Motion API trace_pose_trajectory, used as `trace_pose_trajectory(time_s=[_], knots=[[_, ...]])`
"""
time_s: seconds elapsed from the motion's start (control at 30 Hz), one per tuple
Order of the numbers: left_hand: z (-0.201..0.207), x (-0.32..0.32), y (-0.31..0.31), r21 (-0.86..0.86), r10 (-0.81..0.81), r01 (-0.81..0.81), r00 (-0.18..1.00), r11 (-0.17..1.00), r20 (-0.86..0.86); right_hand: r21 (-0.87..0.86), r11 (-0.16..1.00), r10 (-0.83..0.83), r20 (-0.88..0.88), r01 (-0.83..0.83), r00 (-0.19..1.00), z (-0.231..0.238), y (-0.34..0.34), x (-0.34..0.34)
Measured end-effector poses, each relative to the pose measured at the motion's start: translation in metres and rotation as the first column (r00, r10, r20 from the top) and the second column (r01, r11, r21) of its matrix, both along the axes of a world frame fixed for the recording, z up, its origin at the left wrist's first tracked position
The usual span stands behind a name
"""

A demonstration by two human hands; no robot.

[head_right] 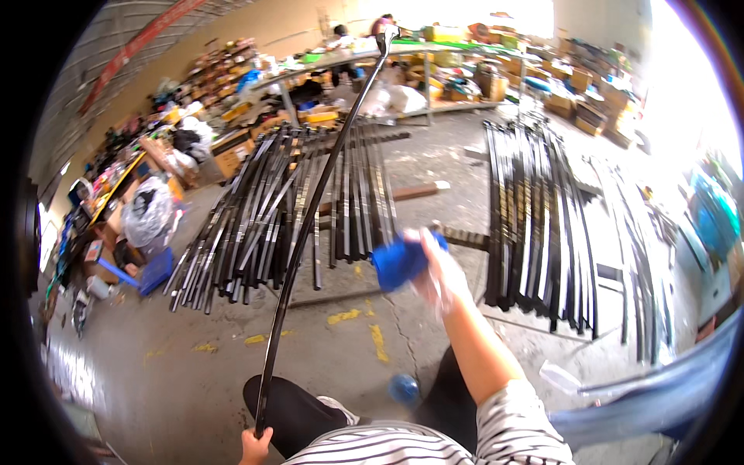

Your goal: The person picks up metal rods one by one from a rack and wipes each rod along its length with a blue cloth before placing it back down.

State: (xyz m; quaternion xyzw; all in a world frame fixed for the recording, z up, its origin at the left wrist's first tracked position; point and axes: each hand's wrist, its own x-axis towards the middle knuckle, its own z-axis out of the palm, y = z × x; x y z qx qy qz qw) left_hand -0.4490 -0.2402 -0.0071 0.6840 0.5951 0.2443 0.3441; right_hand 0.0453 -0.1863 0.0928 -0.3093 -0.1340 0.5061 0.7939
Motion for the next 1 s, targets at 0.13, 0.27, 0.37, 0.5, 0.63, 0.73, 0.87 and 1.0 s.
trace_pose_trajectory(time_s=[0.13,0.27,0.37,0.5,0.63,0.73,0.87,1.0], knots=[[-0.009,-0.031,-0.018,0.030,-0.103,0.109,0.981,0.994,-0.162,0.198,0.964,-0.177,-0.015,0.176,0.984,0.083,0.008,0.052],[-0.066,-0.101,-0.025,0.208,-0.173,0.237,0.942,0.949,-0.287,0.294,0.917,-0.296,0.048,0.269,0.954,0.138,0.011,0.123],[-0.055,-0.119,-0.045,0.363,-0.102,0.262,0.908,0.894,-0.405,0.311,0.907,-0.365,0.251,0.283,0.896,0.192,-0.007,0.098],[-0.028,-0.098,-0.047,0.457,0.164,0.039,0.903,0.889,-0.396,0.283,0.886,-0.441,0.266,0.368,0.857,0.199,-0.001,0.125],[-0.056,-0.112,-0.033,0.415,0.059,0.142,0.899,0.899,-0.435,0.478,0.836,-0.398,0.189,0.270,0.898,0.209,0.002,0.114],[-0.075,-0.123,-0.028,0.383,-0.165,0.297,0.925,0.874,-0.341,0.643,0.761,-0.388,0.340,0.089,0.857,0.210,0.011,0.155],[-0.067,-0.111,-0.027,0.288,-0.102,0.184,0.955,0.940,-0.279,0.631,0.749,-0.186,0.493,-0.202,0.850,0.234,0.002,0.151],[-0.028,-0.025,0.002,0.178,-0.071,0.085,0.994,0.980,-0.086,0.593,0.773,-0.179,0.543,-0.224,0.821,0.220,0.004,0.097]])
